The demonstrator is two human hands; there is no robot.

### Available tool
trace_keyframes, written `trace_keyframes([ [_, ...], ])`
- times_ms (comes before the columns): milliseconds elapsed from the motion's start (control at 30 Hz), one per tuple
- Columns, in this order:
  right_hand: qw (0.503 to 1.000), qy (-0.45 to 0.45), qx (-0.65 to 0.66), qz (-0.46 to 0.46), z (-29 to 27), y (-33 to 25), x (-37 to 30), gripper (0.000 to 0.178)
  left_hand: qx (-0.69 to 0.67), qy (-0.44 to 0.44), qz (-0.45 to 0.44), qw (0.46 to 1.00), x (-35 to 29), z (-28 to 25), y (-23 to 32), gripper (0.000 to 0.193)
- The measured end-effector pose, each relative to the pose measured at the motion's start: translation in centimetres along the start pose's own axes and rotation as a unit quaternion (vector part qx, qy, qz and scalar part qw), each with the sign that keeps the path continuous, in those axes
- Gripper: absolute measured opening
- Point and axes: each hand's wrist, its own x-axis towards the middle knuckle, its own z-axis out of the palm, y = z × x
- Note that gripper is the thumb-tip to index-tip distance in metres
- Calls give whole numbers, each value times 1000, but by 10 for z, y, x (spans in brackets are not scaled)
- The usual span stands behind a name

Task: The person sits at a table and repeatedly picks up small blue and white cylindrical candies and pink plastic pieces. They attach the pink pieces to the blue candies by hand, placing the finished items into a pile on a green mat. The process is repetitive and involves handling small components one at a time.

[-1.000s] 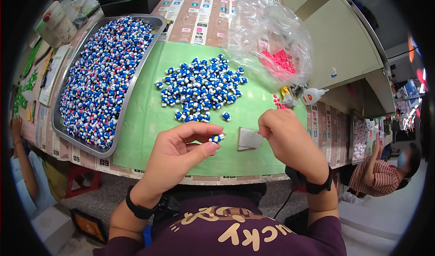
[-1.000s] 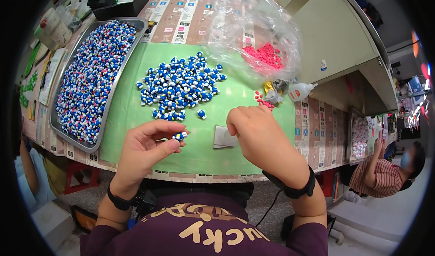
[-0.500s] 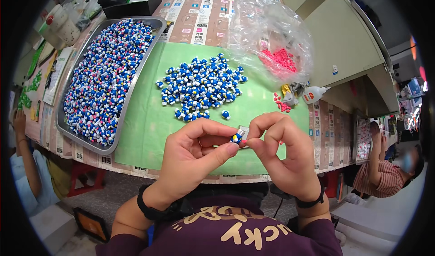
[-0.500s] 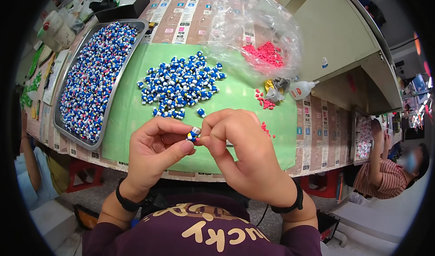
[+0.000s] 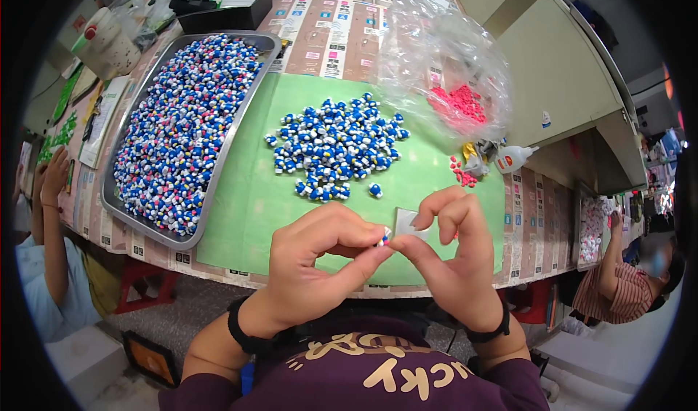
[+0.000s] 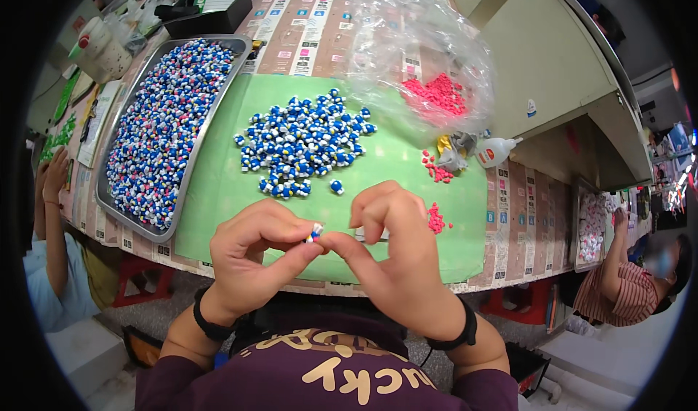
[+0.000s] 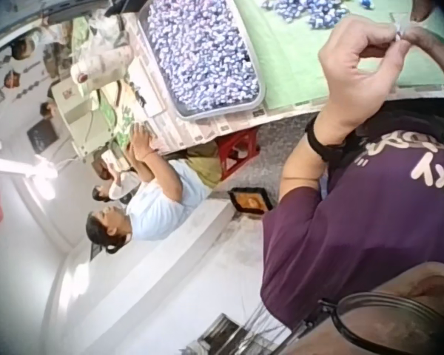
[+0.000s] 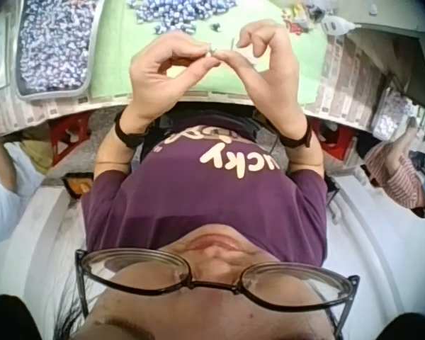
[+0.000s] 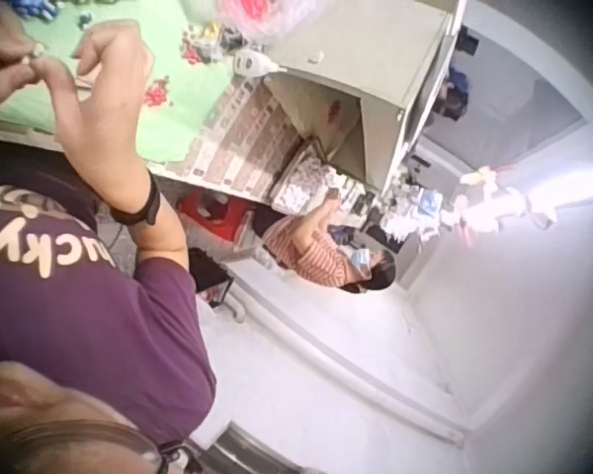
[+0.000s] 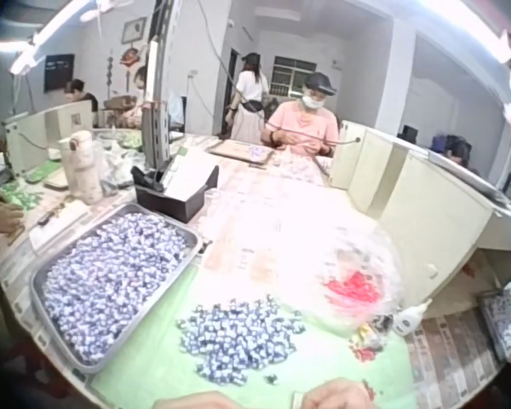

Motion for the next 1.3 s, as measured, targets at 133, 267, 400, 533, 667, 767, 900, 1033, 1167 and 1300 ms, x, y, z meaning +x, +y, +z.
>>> trace_keyframes([
  [133, 999, 15, 35, 10, -11, 8, 7, 42, -68, 71, -16, 995, -3, -34, -1, 17],
  [267, 995, 91, 25, 41, -44, 28, 3, 38, -211, 117, -99, 965, 0, -88, 5, 10],
  [400, 990, 121, -3, 70, -67, 45, -5, 34, -405, 109, -156, 894, 3, -96, 16, 9],
  [533, 986, 98, -64, 117, -88, 55, -19, 29, -281, 156, -143, 936, 6, -123, 3, 11],
  [667, 978, 85, -116, 151, -105, 67, -37, 27, 152, 316, -82, 933, 26, -142, 2, 21],
  [767, 977, 82, -114, 161, -106, 72, -46, 23, 215, 237, -110, 941, 25, -120, 0, 26],
  [900, 983, 25, -118, 137, -98, 79, -49, 18, 320, -58, -95, 941, 23, -71, -16, 29],
  [1033, 981, -8, -132, 143, -97, 85, -58, 15, 402, -104, -101, 904, 20, -53, -34, 34],
  [1167, 977, -15, -124, 170, -101, 95, -66, 12, 368, -94, -144, 914, 19, -49, -34, 32],
  [1300, 978, -26, -135, 158, -92, 94, -61, 12, 353, -72, -153, 920, 18, -45, -22, 29],
])
